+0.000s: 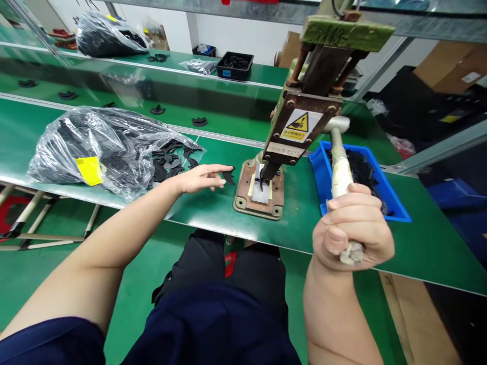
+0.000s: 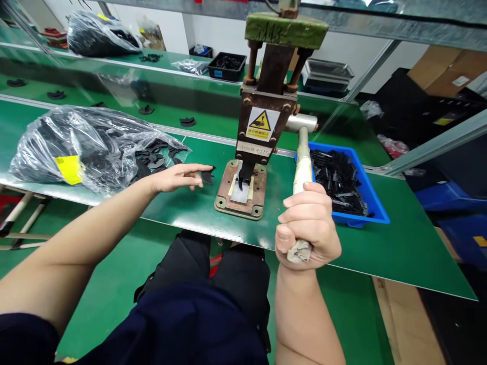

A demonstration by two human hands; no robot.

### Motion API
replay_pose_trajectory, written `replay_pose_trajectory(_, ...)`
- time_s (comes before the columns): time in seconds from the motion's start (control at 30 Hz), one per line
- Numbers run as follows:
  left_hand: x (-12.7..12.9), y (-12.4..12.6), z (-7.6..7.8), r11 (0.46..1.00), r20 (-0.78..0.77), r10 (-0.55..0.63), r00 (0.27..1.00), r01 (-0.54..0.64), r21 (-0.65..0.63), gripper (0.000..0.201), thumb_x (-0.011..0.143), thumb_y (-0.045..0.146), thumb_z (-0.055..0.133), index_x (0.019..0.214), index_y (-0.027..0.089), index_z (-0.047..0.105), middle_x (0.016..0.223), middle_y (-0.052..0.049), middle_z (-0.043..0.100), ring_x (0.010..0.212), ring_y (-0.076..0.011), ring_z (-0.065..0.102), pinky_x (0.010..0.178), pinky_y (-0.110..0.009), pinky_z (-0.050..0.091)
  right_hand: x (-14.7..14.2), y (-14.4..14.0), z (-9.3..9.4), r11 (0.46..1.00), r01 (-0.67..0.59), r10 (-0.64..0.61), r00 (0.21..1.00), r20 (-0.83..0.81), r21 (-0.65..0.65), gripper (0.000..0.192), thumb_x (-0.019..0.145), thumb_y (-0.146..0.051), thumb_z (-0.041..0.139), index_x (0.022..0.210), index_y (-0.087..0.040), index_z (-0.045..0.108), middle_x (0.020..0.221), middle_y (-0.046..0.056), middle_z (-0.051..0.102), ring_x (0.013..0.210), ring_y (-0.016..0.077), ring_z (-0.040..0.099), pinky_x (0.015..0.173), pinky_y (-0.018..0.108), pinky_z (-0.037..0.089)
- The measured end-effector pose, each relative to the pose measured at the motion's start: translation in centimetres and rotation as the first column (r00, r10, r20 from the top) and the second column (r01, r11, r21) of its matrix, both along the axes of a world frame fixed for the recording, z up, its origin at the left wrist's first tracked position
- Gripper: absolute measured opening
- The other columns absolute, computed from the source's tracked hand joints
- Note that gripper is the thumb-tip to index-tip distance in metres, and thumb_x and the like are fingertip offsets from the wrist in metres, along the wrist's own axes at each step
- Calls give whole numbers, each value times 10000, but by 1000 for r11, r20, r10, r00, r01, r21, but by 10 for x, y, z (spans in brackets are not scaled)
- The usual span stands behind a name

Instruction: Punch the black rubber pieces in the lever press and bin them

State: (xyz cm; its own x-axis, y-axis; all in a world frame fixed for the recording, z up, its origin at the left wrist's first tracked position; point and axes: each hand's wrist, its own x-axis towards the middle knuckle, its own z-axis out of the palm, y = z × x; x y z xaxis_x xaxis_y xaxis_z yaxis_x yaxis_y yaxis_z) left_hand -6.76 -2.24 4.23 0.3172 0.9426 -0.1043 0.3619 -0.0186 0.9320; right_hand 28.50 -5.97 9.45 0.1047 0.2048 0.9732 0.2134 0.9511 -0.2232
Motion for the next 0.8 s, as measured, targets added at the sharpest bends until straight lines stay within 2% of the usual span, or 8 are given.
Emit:
replay_pose_trajectory(0.07,22,4,-5,999,104,29,994,-31,24,637,894,567,754,1370,144,725,940,-83,775,730,-159,686,705,-281,572,0,-1,1,1000,-10,10,1000,16,7,336,879,-361,733,657,-237,513,609,-70,596,717,147,665,982,513,564)
replay_pose_trajectory(0.17,51,15,-10,976,172,159,972,-181,118,531,874,511,810,1259,154,732,879,-38,735,624,-108,606,609,-241,523,-1,-1,3,1000,-7,7,1000,10,9,343,880,-361,729,654,-232,506,609,-70,590,717,142,665,981,508,561)
replay_pose_trajectory(0.27,70,27,-13,963,146,225,963,-243,120,584,832,352,874,1347,183,656,749,36,672,560,-99,585,553,-222,483,-2,-1,3,1000,2,-2,1000,8,9,348,880,-353,729,650,-228,500,604,-72,592,719,139,664,978,506,560)
replay_pose_trajectory(0.33,78,34,-15,958,101,265,959,-273,83,421,840,312,876,1193,179,691,719,37,672,548,-99,601,545,-219,479,-2,-1,2,1000,9,-9,1000,10,6,354,889,-359,722,650,-228,497,607,-74,592,719,136,664,979,505,564)
replay_pose_trajectory(0.4,84,39,-16,961,93,271,958,-275,32,251,865,320,866,953,168,687,723,8,697,544,-97,614,542,-222,485,-1,-1,2,1000,11,-11,1000,14,2,354,891,-361,720,651,-229,497,612,-75,595,721,136,666,983,504,568)
replay_pose_trajectory(0.47,89,42,-17,967,121,253,960,-252,-26,276,874,332,869,838,165,653,718,-11,709,527,-96,615,530,-225,489,0,-1,1,1000,4,-4,1000,17,5,347,880,-350,729,652,-227,499,613,-74,603,722,137,667,985,504,568)
replay_pose_trajectory(0.67,97,43,-12,966,148,239,960,-219,-140,342,818,305,936,840,166,623,662,-1,688,535,-109,649,521,-215,517,0,-1,1,1000,0,0,1000,13,-1,367,881,-359,728,640,-227,484,604,-73,597,728,140,666,982,506,566)
replay_pose_trajectory(0.8,97,47,-6,973,119,190,975,-171,-154,293,870,287,888,863,167,621,649,9,682,525,-114,652,513,-217,526,0,-1,2,1000,15,-15,1000,5,-9,385,883,-369,728,630,-228,474,599,-76,591,721,135,662,979,501,569)
